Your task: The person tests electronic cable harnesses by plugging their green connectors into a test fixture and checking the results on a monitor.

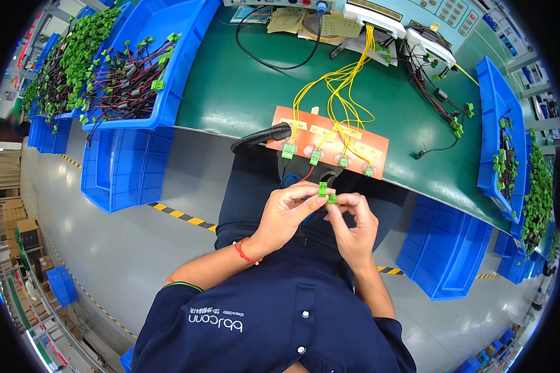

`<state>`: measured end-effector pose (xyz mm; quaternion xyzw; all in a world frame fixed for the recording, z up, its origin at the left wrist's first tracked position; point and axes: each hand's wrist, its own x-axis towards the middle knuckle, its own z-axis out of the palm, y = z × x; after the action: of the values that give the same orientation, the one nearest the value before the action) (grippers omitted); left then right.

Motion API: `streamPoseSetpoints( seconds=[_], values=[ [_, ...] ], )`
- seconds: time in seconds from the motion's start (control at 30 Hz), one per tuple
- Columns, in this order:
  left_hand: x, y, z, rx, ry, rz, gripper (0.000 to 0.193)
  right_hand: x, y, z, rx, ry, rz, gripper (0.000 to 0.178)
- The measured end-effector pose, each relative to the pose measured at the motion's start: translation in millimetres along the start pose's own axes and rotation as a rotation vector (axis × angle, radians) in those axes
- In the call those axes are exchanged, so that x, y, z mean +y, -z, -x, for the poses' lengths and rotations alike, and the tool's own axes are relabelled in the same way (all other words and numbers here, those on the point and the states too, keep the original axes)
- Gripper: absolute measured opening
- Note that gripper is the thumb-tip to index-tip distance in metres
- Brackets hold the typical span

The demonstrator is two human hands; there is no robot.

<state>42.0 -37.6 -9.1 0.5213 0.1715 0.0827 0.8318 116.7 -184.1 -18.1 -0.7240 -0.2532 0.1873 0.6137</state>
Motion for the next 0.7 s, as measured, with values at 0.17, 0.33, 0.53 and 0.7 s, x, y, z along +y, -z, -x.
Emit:
streamPoseSetpoints(
  seconds=[0.17,0.33,0.53,0.7],
  values=[
    [0.9,-4.8,-4.5,0.013,0.11,0.05,0.022,-3.0,14.7,-5.3,0.145,-0.188,-0.379,0.01],
    [-8.0,-22.1,-18.6,0.012,0.084,0.054,0.021,2.5,24.8,-13.3,0.14,-0.327,-0.573,0.009],
    [-2.7,-24.9,-26.3,0.063,0.101,0.043,0.021,3.0,25.3,-20.2,0.143,-0.376,-0.767,0.007],
    [-0.2,-26.3,-29.4,0.085,0.141,0.09,0.02,3.8,24.9,-17.5,0.174,-0.333,-0.73,0.011]
  ],
)
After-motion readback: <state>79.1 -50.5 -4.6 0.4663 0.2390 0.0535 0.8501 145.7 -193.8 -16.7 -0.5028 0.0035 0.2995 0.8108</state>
